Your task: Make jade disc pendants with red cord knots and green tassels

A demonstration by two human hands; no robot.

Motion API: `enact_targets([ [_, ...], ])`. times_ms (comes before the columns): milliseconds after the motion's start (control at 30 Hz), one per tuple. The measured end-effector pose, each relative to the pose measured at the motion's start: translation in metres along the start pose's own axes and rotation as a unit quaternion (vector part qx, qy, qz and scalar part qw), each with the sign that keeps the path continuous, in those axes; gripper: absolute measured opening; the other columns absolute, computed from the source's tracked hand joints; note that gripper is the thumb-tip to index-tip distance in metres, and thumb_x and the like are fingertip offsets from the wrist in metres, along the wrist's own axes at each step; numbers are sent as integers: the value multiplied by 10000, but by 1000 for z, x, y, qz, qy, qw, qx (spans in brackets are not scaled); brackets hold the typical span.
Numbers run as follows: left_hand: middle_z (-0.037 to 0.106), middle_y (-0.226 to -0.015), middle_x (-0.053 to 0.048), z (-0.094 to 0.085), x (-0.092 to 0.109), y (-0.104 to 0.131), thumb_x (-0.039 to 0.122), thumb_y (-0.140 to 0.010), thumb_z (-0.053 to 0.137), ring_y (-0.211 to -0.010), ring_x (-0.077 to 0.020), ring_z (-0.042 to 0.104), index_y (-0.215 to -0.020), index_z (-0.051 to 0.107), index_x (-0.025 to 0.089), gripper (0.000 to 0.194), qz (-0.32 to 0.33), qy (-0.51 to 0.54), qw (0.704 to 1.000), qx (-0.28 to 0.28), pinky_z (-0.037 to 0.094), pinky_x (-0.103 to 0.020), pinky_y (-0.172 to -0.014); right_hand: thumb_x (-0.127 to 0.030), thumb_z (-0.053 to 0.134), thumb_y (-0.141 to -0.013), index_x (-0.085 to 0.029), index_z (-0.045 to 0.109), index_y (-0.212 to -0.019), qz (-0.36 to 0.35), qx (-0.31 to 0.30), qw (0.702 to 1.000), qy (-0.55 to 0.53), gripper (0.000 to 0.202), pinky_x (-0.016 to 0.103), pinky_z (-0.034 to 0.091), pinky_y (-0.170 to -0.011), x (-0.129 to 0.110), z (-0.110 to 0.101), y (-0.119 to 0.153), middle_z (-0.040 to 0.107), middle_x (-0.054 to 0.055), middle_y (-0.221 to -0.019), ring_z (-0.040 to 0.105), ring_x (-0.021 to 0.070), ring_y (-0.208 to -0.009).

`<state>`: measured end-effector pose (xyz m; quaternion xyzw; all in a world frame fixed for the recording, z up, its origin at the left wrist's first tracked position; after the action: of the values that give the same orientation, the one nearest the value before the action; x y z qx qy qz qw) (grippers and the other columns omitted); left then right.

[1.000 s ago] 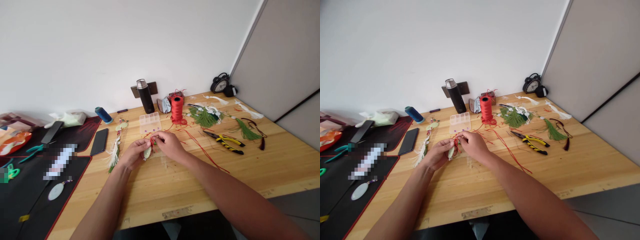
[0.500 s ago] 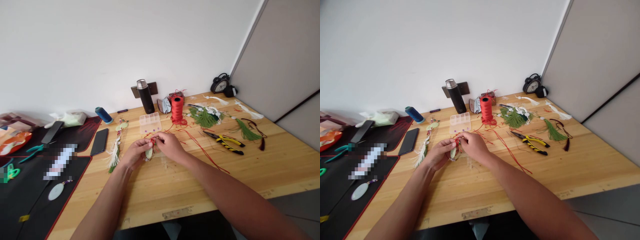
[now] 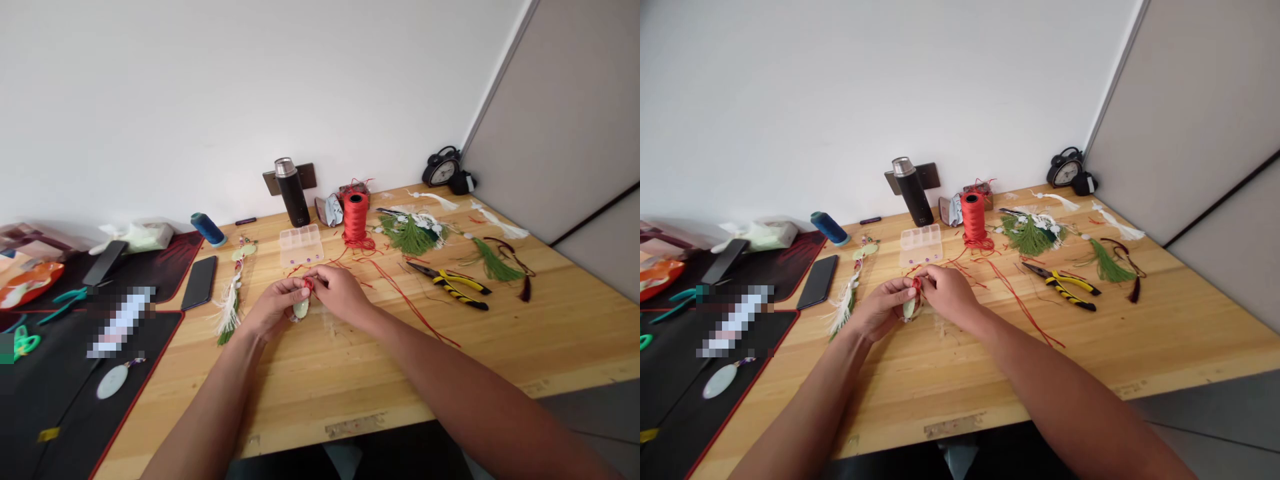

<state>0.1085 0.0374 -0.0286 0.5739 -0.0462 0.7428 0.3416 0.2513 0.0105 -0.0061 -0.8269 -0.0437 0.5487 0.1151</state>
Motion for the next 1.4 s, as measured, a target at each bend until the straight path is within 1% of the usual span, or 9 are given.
enact_targets([
  [133, 672, -624, -6, 1, 2, 0, 399, -636, 1035, -506, -91, 541, -820, 773, 133, 415, 6, -3, 1000, 6, 411, -205, -482, -160, 665, -968, -238, 810, -1046, 6, -4, 1000, 17, 182, 316, 510, -771, 1, 1, 1, 833, 35, -959, 758, 204, -863],
  [267, 661, -596, -13, 0, 3, -1, 419, -653, 1018, -488, -91, 514, -793, 764, 128, 411, 15, -6, 1000, 11, 376, -208, -458, -142, 646, -970, -237, 810, -1067, 8, -4, 1000, 15, 212, 316, 510, -793, 0, 1, 0, 835, 43, -988, 755, 201, -883],
  [467, 691, -619, -36, -4, 4, -2, 370, -663, 1008, -508, -103, 549, -778, 763, 129, 363, 21, 19, 999, 19, 391, -214, -471, -122, 629, -971, -227, 797, -1022, 13, -31, 999, 25, 205, 318, 495, -753, 2, 6, 0, 827, 34, -945, 736, 199, -824],
  [700, 688, -619, -42, -1, 5, -1, 362, -640, 1022, -536, -97, 589, -761, 760, 107, 385, 8, 47, 999, 0, 434, -187, -507, -116, 626, -969, -229, 798, -1075, 9, -37, 999, 10, 231, 333, 529, -819, 3, 7, 0, 842, 47, -1036, 766, 217, -920],
  [800, 677, -601, -34, -2, 5, 0, 369, -638, 1024, -516, -102, 584, -751, 751, 119, 386, 3, 59, 998, -1, 417, -188, -483, -127, 626, -973, -229, 802, -1073, 9, -37, 999, 11, 226, 329, 530, -817, 4, 8, 0, 842, 48, -1030, 766, 216, -915],
  [1033, 677, -598, -28, -12, 12, 0, 389, -592, 1034, -502, -95, 570, -720, 744, 128, 410, 30, 46, 997, 48, 410, -188, -468, -187, 633, -1003, -229, 803, -987, 13, -40, 999, 33, 175, 317, 505, -798, 3, 8, 0, 835, 45, -991, 746, 212, -885],
  [1133, 674, -592, -26, -15, 14, -1, 416, -595, 1025, -501, -92, 560, -710, 750, 130, 413, 43, 33, 997, 63, 412, -190, -472, -193, 629, -1003, -220, 795, -999, 28, -40, 998, 25, 168, 324, 512, -817, 6, 8, -1, 832, 51, -1004, 746, 213, -899],
  [1267, 682, -615, -23, -21, 15, -2, 415, -579, 1029, -517, -89, 557, -732, 769, 125, 419, 59, 29, 992, 105, 409, -193, -485, -201, 628, -990, -203, 776, -1081, 48, -14, 998, -33, 173, 325, 525, -840, 11, 5, -4, 821, 62, -1053, 741, 207, -934],
  [1400, 697, -629, -31, -25, 14, -4, 415, -570, 1033, -530, -95, 562, -744, 781, 126, 421, 65, 26, 990, 124, 395, -200, -495, -277, 616, -994, -198, 742, -1064, 56, 20, 993, -103, 164, 310, 522, -761, 12, -1, -6, 785, 45, -950, 708, 196, -857],
])
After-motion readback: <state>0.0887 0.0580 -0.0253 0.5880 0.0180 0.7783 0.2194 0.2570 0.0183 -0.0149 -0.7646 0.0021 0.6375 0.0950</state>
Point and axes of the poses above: each hand's wrist, its own y-axis away from the middle knuckle, its own z-axis out of the palm, x = y × z, the point moved 7 cm from there along -y, towards the middle knuckle
